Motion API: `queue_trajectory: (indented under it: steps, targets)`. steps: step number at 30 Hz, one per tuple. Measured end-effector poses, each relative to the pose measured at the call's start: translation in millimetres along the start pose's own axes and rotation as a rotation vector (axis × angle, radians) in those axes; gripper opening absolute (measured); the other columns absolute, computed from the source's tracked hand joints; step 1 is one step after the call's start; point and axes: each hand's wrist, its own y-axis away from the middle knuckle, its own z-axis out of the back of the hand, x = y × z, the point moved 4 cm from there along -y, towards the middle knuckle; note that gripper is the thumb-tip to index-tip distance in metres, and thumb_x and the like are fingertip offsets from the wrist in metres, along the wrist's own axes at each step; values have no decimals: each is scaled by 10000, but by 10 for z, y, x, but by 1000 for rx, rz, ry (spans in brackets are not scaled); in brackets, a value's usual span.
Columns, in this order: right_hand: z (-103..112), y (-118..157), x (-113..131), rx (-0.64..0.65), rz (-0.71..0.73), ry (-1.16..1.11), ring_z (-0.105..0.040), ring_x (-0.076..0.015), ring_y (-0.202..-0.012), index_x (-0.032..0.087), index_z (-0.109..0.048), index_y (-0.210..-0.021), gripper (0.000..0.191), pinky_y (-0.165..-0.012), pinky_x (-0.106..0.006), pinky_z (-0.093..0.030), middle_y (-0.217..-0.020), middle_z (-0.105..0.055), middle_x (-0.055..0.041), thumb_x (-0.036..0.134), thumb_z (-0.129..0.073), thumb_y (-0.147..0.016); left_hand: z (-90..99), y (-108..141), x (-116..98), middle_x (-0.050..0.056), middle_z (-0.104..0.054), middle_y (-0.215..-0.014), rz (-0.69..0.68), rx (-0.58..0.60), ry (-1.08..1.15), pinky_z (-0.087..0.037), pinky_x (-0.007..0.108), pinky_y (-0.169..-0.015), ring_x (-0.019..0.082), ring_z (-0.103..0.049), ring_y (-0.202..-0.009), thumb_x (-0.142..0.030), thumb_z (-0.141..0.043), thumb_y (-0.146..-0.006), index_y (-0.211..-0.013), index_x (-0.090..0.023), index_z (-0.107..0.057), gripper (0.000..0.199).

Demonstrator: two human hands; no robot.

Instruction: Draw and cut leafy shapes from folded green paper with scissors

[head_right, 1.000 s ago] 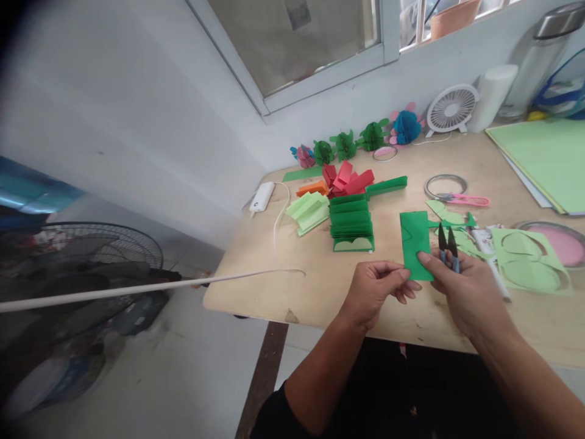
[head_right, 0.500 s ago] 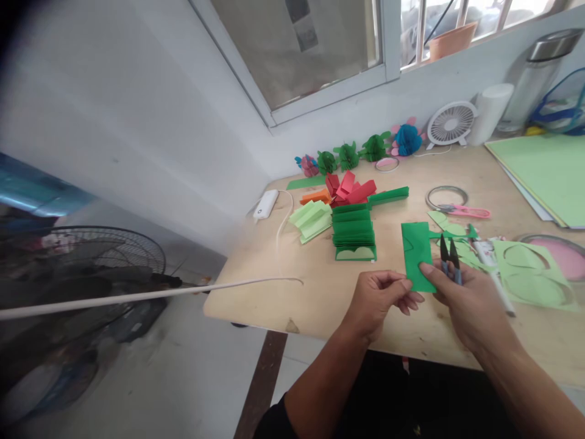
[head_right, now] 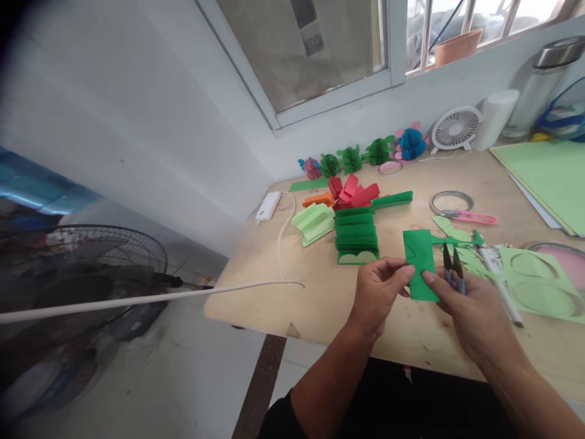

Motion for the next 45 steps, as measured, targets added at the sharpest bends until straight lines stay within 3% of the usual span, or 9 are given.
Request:
queue_trajectory:
  steps: [11, 27, 33, 42, 45]
  targets:
    - [-2, 17, 12, -7, 21, 30, -458, -99, -529, 210, -644, -682, 508, -409, -226, -359, -592, -484, 81, 412, -974, -353, -33, -24, -3, -11, -591, -562, -17, -32, 6, -384, 233, -501, 81, -468, -518, -448, -829, -630, -651, -145, -708, 327]
    - [16, -9, -13, 18, 46, 32, -443, -116, -508, 225, -665, -702, 471, -374, -254, -324, -584, -527, 52, 420, -955, -387, -32, 12, -71, -6, -604, -547, 33, -17, 39, -414, 221, -474, 72, -479, -485, -410, -823, -591, -635, -139, -741, 287]
    - [15, -11, -9, 16, 64, 67, -421, -119, -497, 232, -596, -613, 448, -372, -263, -316, -556, -495, 58, 388, -948, -385, -31, 1, -65, 1, -607, -544, 27, -17, 31, -414, 226, -476, 76, -479, -490, -455, -840, -582, -634, -143, -751, 329]
    - [23, 32, 167, -39, 37, 94, -459, -110, -519, 191, -738, -799, 531, -421, -245, -362, -574, -551, 55, 504, -939, -419, -14, 21, 17, -15, -585, -524, 48, -8, 0, -400, 227, -471, 65, -461, -461, -441, -825, -593, -601, -139, -708, 324]
    - [-9, 20, 234, -35, 23, 65, -465, -107, -529, 189, -720, -760, 558, -423, -239, -377, -577, -534, 58, 507, -955, -365, -24, 46, 46, -19, -570, -513, 55, 9, -33, -385, 232, -465, 68, -452, -455, -480, -834, -590, -593, -142, -696, 366]
